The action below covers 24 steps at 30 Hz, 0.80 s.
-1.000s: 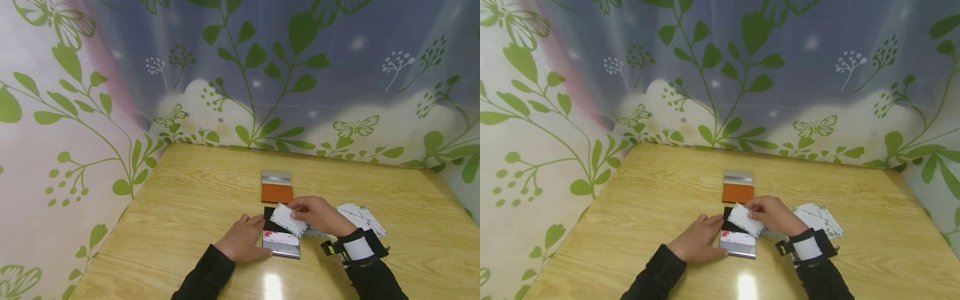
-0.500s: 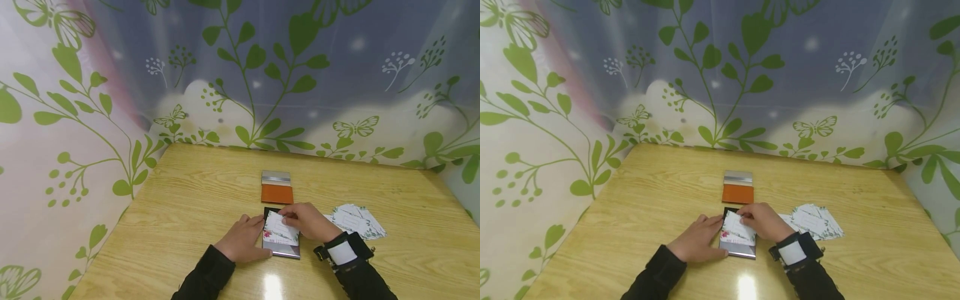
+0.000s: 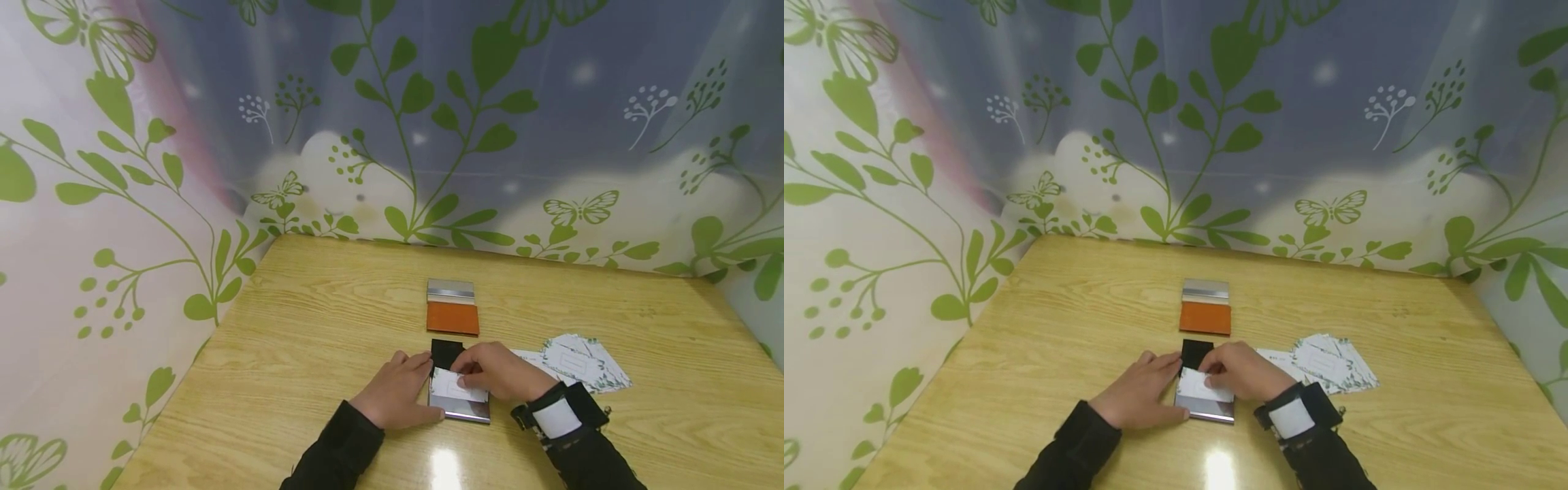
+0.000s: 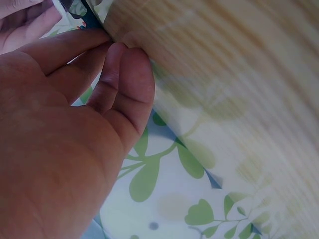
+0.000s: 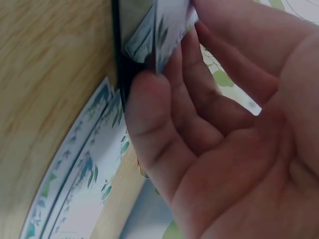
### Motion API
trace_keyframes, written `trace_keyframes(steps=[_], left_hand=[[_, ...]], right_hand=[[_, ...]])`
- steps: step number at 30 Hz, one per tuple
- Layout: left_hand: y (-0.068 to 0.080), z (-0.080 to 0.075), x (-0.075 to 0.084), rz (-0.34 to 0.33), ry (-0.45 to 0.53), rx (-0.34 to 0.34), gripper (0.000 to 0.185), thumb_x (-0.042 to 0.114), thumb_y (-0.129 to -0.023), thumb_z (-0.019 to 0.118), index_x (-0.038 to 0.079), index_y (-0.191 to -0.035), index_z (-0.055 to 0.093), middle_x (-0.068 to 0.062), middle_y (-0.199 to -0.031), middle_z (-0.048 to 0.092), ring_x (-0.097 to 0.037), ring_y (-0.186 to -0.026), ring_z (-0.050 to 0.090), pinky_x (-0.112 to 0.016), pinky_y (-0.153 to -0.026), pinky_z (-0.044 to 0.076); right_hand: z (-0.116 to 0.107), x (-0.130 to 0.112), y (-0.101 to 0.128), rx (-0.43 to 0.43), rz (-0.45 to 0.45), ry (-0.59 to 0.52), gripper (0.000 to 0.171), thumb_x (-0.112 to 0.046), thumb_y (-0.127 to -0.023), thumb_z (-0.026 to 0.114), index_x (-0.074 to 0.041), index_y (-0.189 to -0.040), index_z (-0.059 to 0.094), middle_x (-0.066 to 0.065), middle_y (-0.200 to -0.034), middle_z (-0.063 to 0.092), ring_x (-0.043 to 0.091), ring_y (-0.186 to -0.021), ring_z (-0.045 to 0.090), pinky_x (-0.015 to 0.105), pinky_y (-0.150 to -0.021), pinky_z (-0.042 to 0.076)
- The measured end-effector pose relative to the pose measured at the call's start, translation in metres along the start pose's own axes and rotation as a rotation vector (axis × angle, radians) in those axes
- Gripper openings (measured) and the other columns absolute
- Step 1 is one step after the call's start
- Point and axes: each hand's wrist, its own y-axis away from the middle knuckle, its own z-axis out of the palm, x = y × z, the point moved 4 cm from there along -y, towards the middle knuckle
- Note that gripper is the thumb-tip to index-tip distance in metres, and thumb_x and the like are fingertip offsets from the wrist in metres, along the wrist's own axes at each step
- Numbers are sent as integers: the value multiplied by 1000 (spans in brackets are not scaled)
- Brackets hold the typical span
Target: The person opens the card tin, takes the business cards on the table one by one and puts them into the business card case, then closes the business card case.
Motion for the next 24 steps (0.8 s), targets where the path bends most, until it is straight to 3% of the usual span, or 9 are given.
trace_keyframes(steps=[7, 15, 19, 24], left_hand=[[0, 0, -1, -9, 5, -13, 85, 57, -91, 70, 2, -153, 49, -8, -162, 42, -20, -115, 44, -33, -102, 42], [1, -2, 0, -15, 6, -15, 84, 57, -90, 70, 3, -152, 51, -7, -162, 42, -19, -114, 44, -32, -101, 42], [1, -1, 1, -14, 6, -15, 84, 57, -90, 70, 3, -152, 51, -7, -162, 42, -20, -117, 45, -33, -103, 42], [2, -1, 1, -20, 3, -10, 85, 57, -90, 70, 3, -152, 50, -7, -162, 42, -21, -119, 45, -33, -103, 42]], right_hand=[[3, -2, 0, -22, 44, -39, 8, -5, -92, 77, -11, -94, 71, -5, -82, 65, 12, -77, 58, 29, -69, 51], [3, -4, 1, -33, 30, -27, 12, -8, -90, 79, -14, -88, 70, -7, -78, 64, 12, -73, 57, 29, -67, 48], [1, -3, 3, -23, 30, -10, 7, -14, -94, 77, -16, -90, 72, -9, -79, 64, 11, -73, 56, 29, -66, 48], [-10, 5, 7, 69, 122, 60, 13, -23, -99, 71, -10, -101, 74, -5, -87, 68, 12, -78, 60, 33, -69, 51]])
